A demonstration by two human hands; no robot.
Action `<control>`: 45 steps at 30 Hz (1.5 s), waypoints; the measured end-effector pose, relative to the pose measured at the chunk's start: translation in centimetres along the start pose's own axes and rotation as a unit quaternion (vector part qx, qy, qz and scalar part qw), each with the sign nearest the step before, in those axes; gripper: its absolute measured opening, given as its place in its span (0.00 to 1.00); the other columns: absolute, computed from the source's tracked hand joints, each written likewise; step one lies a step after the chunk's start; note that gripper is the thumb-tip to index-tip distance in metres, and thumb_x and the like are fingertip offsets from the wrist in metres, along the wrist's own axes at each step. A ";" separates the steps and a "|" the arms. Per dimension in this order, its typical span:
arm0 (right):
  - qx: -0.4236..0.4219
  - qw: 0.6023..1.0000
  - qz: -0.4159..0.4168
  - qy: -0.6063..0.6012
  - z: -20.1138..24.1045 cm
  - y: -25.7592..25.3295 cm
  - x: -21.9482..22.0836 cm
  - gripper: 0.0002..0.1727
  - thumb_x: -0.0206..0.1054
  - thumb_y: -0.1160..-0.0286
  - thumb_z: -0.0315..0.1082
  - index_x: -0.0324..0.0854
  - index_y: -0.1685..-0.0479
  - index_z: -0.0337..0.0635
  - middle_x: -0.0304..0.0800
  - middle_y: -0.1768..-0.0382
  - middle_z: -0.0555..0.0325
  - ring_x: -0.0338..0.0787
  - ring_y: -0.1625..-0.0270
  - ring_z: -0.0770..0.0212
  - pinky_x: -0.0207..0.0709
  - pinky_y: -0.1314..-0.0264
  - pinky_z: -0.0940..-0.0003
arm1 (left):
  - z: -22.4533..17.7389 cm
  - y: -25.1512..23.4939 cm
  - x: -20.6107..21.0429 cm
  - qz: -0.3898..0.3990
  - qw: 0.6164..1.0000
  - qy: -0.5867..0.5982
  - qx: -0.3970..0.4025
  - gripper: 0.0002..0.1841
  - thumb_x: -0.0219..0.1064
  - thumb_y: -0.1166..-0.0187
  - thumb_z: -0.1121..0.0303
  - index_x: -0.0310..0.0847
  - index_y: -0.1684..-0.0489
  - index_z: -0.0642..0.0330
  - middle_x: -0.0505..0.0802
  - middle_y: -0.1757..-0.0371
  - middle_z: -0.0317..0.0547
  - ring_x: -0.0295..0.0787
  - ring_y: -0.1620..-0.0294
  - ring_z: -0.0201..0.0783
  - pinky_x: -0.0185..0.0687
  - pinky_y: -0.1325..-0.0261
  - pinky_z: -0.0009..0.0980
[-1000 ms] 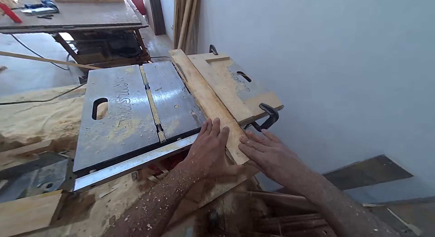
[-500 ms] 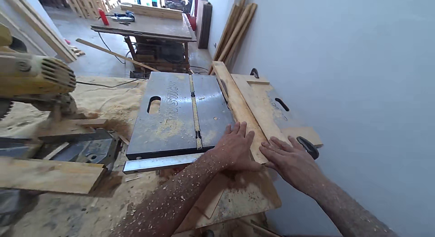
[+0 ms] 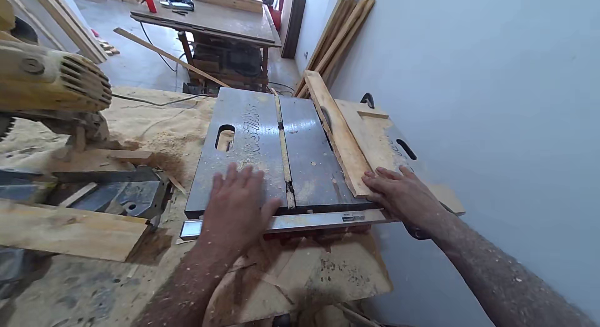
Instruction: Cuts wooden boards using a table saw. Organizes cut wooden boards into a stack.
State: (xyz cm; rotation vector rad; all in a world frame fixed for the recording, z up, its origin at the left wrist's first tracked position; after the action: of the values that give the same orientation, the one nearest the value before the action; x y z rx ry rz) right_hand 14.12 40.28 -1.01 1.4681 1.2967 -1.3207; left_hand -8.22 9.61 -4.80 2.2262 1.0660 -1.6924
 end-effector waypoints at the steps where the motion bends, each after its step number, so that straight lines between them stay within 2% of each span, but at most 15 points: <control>1: 0.002 1.000 0.006 0.002 -0.2 -0.5 0.1 0.24 0.57 0.12 0.56 0.84 0.25 0.62 0.85 0.24 0.69 0.78 0.16 0.51 0.60 0.15 0.29 | 1.3 0.1 0.0 -0.008 1.000 -0.003 -0.018 0.39 0.62 0.22 0.36 0.80 0.25 0.62 0.81 0.20 0.62 0.64 0.13 0.67 0.52 0.13 0.69; 3: 0.008 1.000 0.015 0.002 -0.8 -1.8 0.4 0.24 0.58 0.13 0.56 0.84 0.25 0.63 0.85 0.24 0.70 0.77 0.16 0.53 0.58 0.13 0.30 | 2.8 0.5 0.6 -0.020 0.999 -0.011 -0.043 0.42 0.56 0.22 0.31 0.80 0.25 0.62 0.81 0.20 0.61 0.65 0.12 0.66 0.51 0.12 0.68; 5: 0.020 0.999 0.025 0.003 -1.5 -3.1 0.7 0.24 0.57 0.13 0.57 0.83 0.24 0.65 0.84 0.23 0.73 0.75 0.15 0.55 0.56 0.10 0.33 | 3.0 0.8 1.1 -0.031 0.998 -0.016 -0.042 0.42 0.50 0.22 0.29 0.83 0.27 0.58 0.83 0.21 0.55 0.66 0.12 0.61 0.52 0.10 0.64; 8: 0.032 0.999 0.033 -0.002 -2.2 -4.8 1.0 0.24 0.58 0.13 0.57 0.82 0.23 0.66 0.83 0.22 0.72 0.75 0.14 0.54 0.55 0.10 0.33 | 2.7 0.8 1.5 -0.029 0.999 -0.019 -0.033 0.41 0.48 0.22 0.28 0.85 0.30 0.53 0.84 0.21 0.48 0.68 0.12 0.55 0.53 0.10 0.61; 14: 0.060 0.995 0.073 -0.013 -3.3 -8.2 1.4 0.26 0.55 0.11 0.59 0.79 0.20 0.67 0.79 0.18 0.74 0.70 0.11 0.55 0.48 0.07 0.34 | 2.7 0.6 1.5 -0.026 0.998 -0.027 -0.041 0.41 0.47 0.22 0.28 0.87 0.32 0.51 0.84 0.20 0.46 0.67 0.11 0.53 0.53 0.09 0.59; 24: 0.058 0.994 0.082 -0.030 -5.7 -14.1 2.2 0.26 0.54 0.11 0.58 0.77 0.18 0.66 0.77 0.17 0.71 0.71 0.12 0.53 0.54 0.10 0.34 | 2.5 0.5 1.5 -0.046 0.997 -0.036 -0.041 0.39 0.48 0.23 0.28 0.89 0.36 0.51 0.86 0.23 0.45 0.71 0.14 0.52 0.58 0.11 0.59; 29: 0.053 0.994 0.074 -0.062 -6.6 -16.4 2.4 0.27 0.57 0.12 0.58 0.78 0.19 0.65 0.78 0.17 0.68 0.77 0.16 0.52 0.69 0.17 0.42 | 2.8 0.3 1.5 -0.056 0.997 -0.028 -0.046 0.39 0.50 0.24 0.27 0.90 0.38 0.49 0.86 0.23 0.40 0.72 0.14 0.48 0.59 0.11 0.58; 35: 0.063 0.992 0.038 -0.099 -8.2 -20.0 4.0 0.27 0.56 0.13 0.60 0.80 0.20 0.64 0.79 0.19 0.66 0.77 0.17 0.51 0.71 0.19 0.38 | 2.8 0.1 1.2 -0.062 0.996 -0.020 -0.060 0.34 0.53 0.24 0.30 0.91 0.40 0.46 0.88 0.26 0.35 0.75 0.16 0.45 0.64 0.13 0.55; 37: 0.055 0.993 0.036 -0.102 -8.7 -21.1 4.1 0.27 0.54 0.10 0.57 0.77 0.18 0.62 0.79 0.18 0.64 0.79 0.19 0.51 0.72 0.20 0.38 | 2.7 0.1 0.9 -0.064 0.996 -0.018 -0.067 0.33 0.53 0.23 0.31 0.91 0.40 0.45 0.88 0.26 0.33 0.75 0.16 0.43 0.64 0.13 0.53; 39: 0.034 0.994 0.040 -0.100 -8.9 -21.1 3.6 0.27 0.54 0.08 0.48 0.71 0.13 0.57 0.74 0.14 0.62 0.80 0.19 0.51 0.73 0.20 0.41 | 2.8 0.2 0.9 -0.075 0.995 -0.016 -0.070 0.32 0.54 0.23 0.32 0.91 0.41 0.44 0.89 0.27 0.32 0.76 0.17 0.41 0.66 0.13 0.52; 41: 0.014 0.994 0.036 -0.101 -9.5 -21.3 2.9 0.31 0.60 0.12 0.38 0.64 0.09 0.54 0.68 0.11 0.60 0.79 0.18 0.51 0.73 0.19 0.43 | 2.9 0.1 1.0 -0.091 0.993 -0.018 -0.068 0.30 0.55 0.23 0.34 0.92 0.43 0.43 0.90 0.29 0.32 0.77 0.18 0.42 0.68 0.15 0.52; 42: 0.009 0.994 0.020 -0.106 -9.8 -21.5 2.6 0.32 0.63 0.15 0.35 0.65 0.10 0.52 0.71 0.13 0.58 0.81 0.20 0.49 0.74 0.20 0.42 | 3.0 0.1 1.1 -0.095 0.993 -0.018 -0.070 0.29 0.55 0.22 0.34 0.92 0.43 0.43 0.90 0.29 0.31 0.78 0.18 0.41 0.69 0.15 0.52; 43: 0.006 0.994 -0.004 -0.111 -10.1 -21.8 2.3 0.30 0.65 0.17 0.34 0.69 0.14 0.49 0.78 0.19 0.54 0.84 0.24 0.47 0.76 0.22 0.42 | 3.0 0.1 1.2 -0.100 0.992 -0.017 -0.071 0.28 0.55 0.22 0.35 0.92 0.44 0.43 0.91 0.30 0.31 0.78 0.18 0.41 0.69 0.15 0.53; 45: 0.018 0.994 -0.058 -0.089 -10.3 -22.7 2.0 0.21 0.65 0.18 0.33 0.81 0.26 0.47 0.91 0.36 0.48 0.92 0.37 0.44 0.83 0.34 0.39 | 3.1 0.0 1.3 -0.102 0.992 -0.014 -0.073 0.28 0.54 0.21 0.36 0.92 0.45 0.43 0.91 0.30 0.31 0.78 0.19 0.41 0.69 0.15 0.53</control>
State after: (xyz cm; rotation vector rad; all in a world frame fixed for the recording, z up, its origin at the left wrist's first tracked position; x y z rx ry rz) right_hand -6.05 54.97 0.87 1.2831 1.2610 -1.5220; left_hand -10.47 8.62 -7.01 2.0584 1.4045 -1.6537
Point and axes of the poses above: each hand's wrist, its own y-axis away from the middle knuckle, its own x-axis out of the palm, z = x × y, the point moved 2 cm from there along -y, towards the middle knuckle
